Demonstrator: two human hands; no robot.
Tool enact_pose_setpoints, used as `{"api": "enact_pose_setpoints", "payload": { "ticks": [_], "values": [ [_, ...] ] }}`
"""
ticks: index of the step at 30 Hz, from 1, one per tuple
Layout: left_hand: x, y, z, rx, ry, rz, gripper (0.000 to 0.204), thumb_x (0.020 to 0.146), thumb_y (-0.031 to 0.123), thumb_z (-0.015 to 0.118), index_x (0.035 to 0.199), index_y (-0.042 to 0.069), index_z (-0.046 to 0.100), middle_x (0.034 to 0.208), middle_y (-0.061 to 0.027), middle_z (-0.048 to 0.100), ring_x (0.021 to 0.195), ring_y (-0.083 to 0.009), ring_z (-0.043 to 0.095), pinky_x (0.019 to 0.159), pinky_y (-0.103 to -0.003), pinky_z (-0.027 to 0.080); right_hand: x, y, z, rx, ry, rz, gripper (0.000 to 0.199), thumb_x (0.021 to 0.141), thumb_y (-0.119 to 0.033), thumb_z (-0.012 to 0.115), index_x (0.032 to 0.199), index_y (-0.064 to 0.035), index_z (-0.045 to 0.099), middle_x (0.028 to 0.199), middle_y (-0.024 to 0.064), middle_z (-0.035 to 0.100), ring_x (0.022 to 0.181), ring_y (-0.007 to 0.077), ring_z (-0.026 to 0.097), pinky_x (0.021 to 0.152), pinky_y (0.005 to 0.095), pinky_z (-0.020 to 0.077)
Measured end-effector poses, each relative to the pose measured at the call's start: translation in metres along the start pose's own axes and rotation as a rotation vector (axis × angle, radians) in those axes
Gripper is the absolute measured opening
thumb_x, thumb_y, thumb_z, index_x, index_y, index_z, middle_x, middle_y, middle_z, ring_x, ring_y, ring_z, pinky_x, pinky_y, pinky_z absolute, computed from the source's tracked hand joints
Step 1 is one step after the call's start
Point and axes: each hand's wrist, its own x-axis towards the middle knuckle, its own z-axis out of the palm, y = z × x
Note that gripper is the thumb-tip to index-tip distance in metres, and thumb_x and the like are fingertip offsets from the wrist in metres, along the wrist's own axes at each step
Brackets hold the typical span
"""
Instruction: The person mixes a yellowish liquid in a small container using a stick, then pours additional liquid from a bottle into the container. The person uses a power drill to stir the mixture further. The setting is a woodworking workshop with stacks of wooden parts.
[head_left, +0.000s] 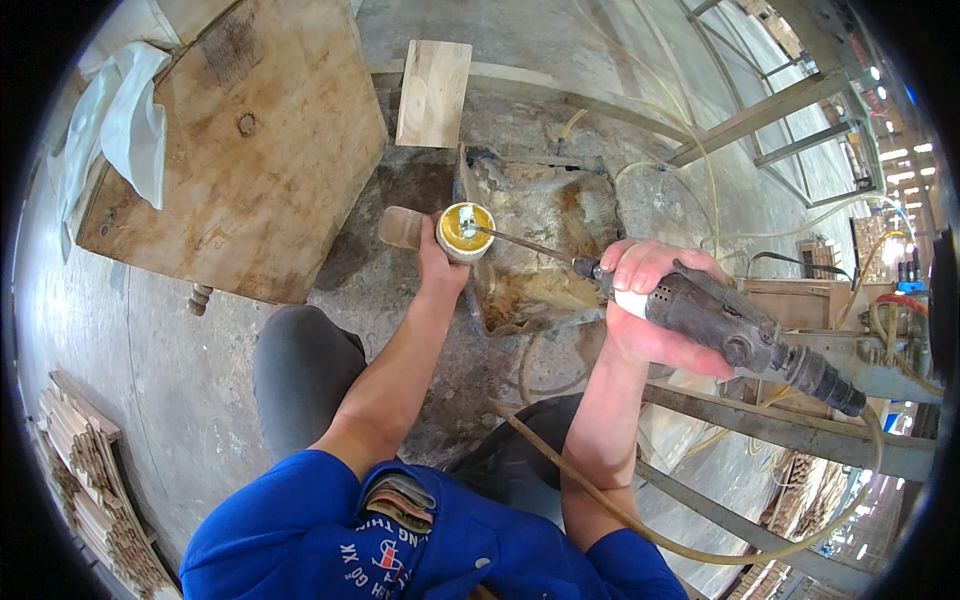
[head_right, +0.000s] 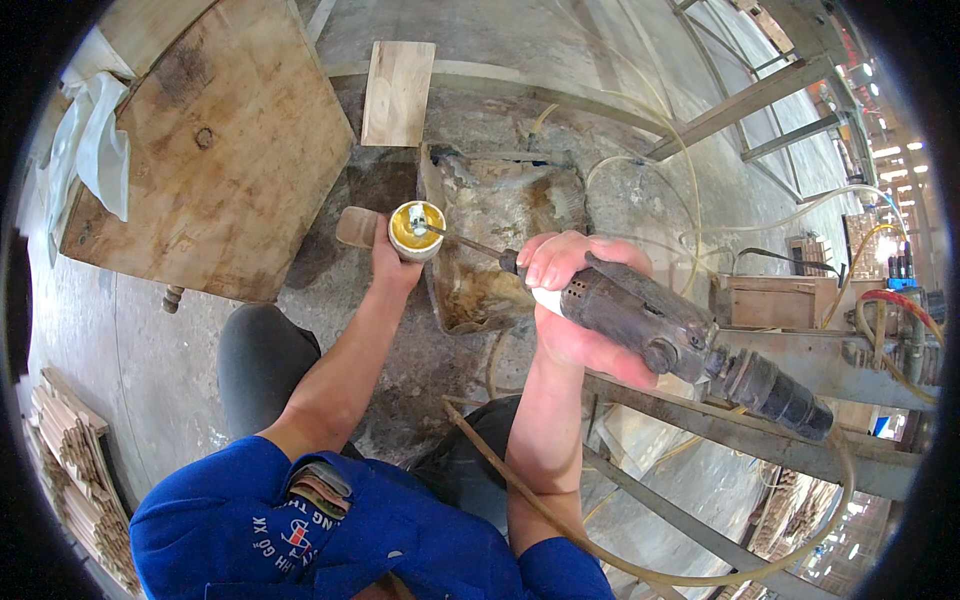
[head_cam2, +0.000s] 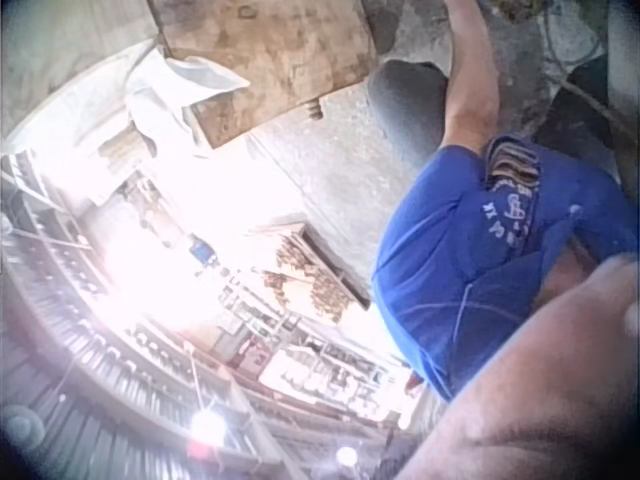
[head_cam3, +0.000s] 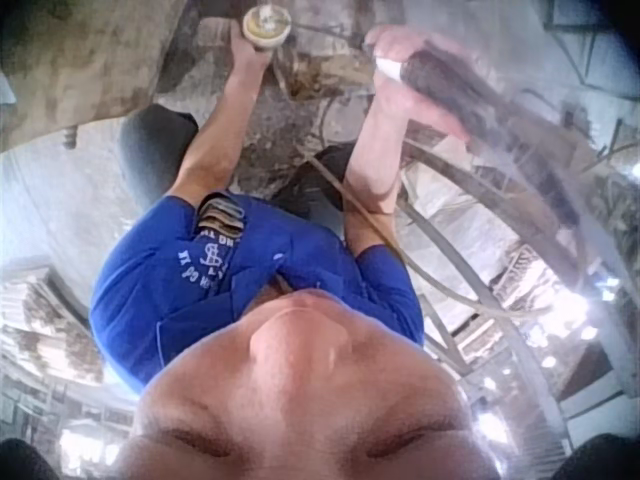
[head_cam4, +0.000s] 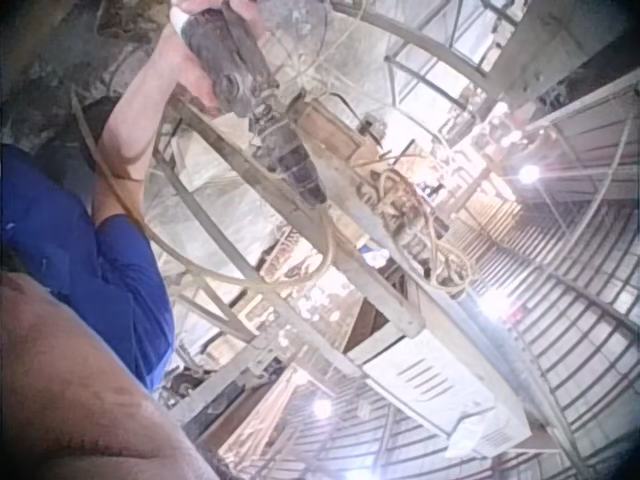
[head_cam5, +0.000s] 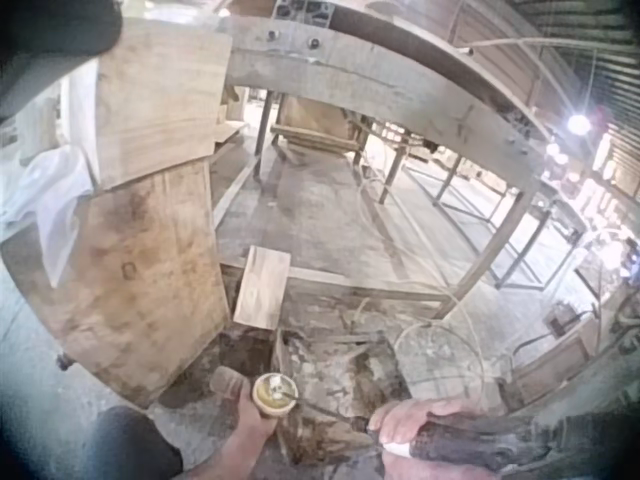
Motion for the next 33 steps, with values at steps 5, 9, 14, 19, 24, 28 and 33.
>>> {"api": "enact_pose_setpoints", "payload": {
  "ticks": [5, 9, 14, 19, 24, 28, 33],
  "values": [
    [-0.004, 0.003, 0.007, 0.028, 0.028, 0.033, 0.028, 0.094, 0.036, 0.042, 0.102, 0.010, 0.050, 0.102, -0.0023, 0.056, 0.101, -0.0193, 0.054, 0.088, -0.038, 0.045, -0.005, 0.011, -0.006, -0.001, 0.047, 0.045, 0.098, 0.056, -0.088, 0.040, 0.111, -0.0069, 0.049, 0.066, 0.0062, 0.050, 0.057, 0.0196, 0.047, 0.055, 0.0372, 0.0404],
    [0.007, 0.008, -0.002, 0.049, -0.041, 0.127, 0.031, 0.094, 0.036, 0.040, 0.106, 0.011, 0.052, 0.105, -0.0021, 0.057, 0.104, -0.0212, 0.053, 0.092, -0.042, 0.042, -0.003, 0.017, -0.007, 0.031, 0.057, 0.081, 0.098, 0.057, -0.089, 0.039, 0.110, -0.0068, 0.048, 0.066, 0.0062, 0.050, 0.057, 0.0197, 0.047, 0.055, 0.0370, 0.0403],
    [0.007, 0.006, -0.002, 0.060, -0.051, 0.096, 0.028, 0.093, 0.033, 0.043, 0.103, 0.008, 0.053, 0.097, -0.0012, 0.057, 0.096, -0.0182, 0.056, 0.085, -0.037, 0.047, -0.005, 0.022, -0.011, 0.002, 0.113, 0.120, 0.097, 0.059, -0.088, 0.036, 0.109, -0.0063, 0.048, 0.066, 0.0074, 0.052, 0.057, 0.0199, 0.048, 0.055, 0.0371, 0.0414],
    [0.006, 0.002, -0.003, 0.072, -0.039, 0.083, 0.026, 0.093, 0.032, 0.044, 0.101, 0.008, 0.053, 0.095, -0.0010, 0.057, 0.093, -0.0174, 0.057, 0.083, -0.035, 0.048, -0.005, 0.023, -0.014, 0.024, 0.127, 0.115, 0.099, 0.058, -0.086, 0.042, 0.111, -0.0026, 0.045, 0.069, 0.0080, 0.055, 0.060, 0.0215, 0.053, 0.056, 0.0369, 0.0445],
    [0.009, 0.002, -0.007, 0.106, -0.054, 0.072, 0.031, 0.094, 0.035, 0.041, 0.105, 0.010, 0.055, 0.103, -0.0010, 0.059, 0.102, -0.0199, 0.055, 0.090, -0.040, 0.044, -0.004, 0.024, -0.015, -0.001, 0.165, 0.129, 0.096, 0.061, -0.088, 0.034, 0.108, -0.0069, 0.049, 0.066, 0.0070, 0.053, 0.058, 0.0195, 0.050, 0.056, 0.0366, 0.0428],
    [0.002, -0.002, -0.002, 0.062, -0.047, 0.039, 0.027, 0.094, 0.031, 0.044, 0.101, 0.008, 0.053, 0.097, -0.0022, 0.058, 0.096, -0.0185, 0.056, 0.085, -0.036, 0.047, -0.006, 0.023, -0.019, -0.011, 0.189, 0.120, 0.096, 0.061, -0.088, 0.033, 0.110, -0.0073, 0.049, 0.067, 0.0066, 0.054, 0.058, 0.0195, 0.050, 0.056, 0.0368, 0.0429],
    [-0.003, -0.005, -0.001, 0.133, -0.095, 0.033, 0.029, 0.094, 0.033, 0.040, 0.102, 0.007, 0.052, 0.100, -0.0051, 0.058, 0.098, -0.0206, 0.056, 0.087, -0.037, 0.046, -0.006, 0.022, -0.020, 0.000, 0.198, 0.143, 0.096, 0.060, -0.088, 0.033, 0.109, -0.0074, 0.049, 0.067, 0.0064, 0.054, 0.058, 0.0195, 0.050, 0.056, 0.0369, 0.0430]
  ]
}}
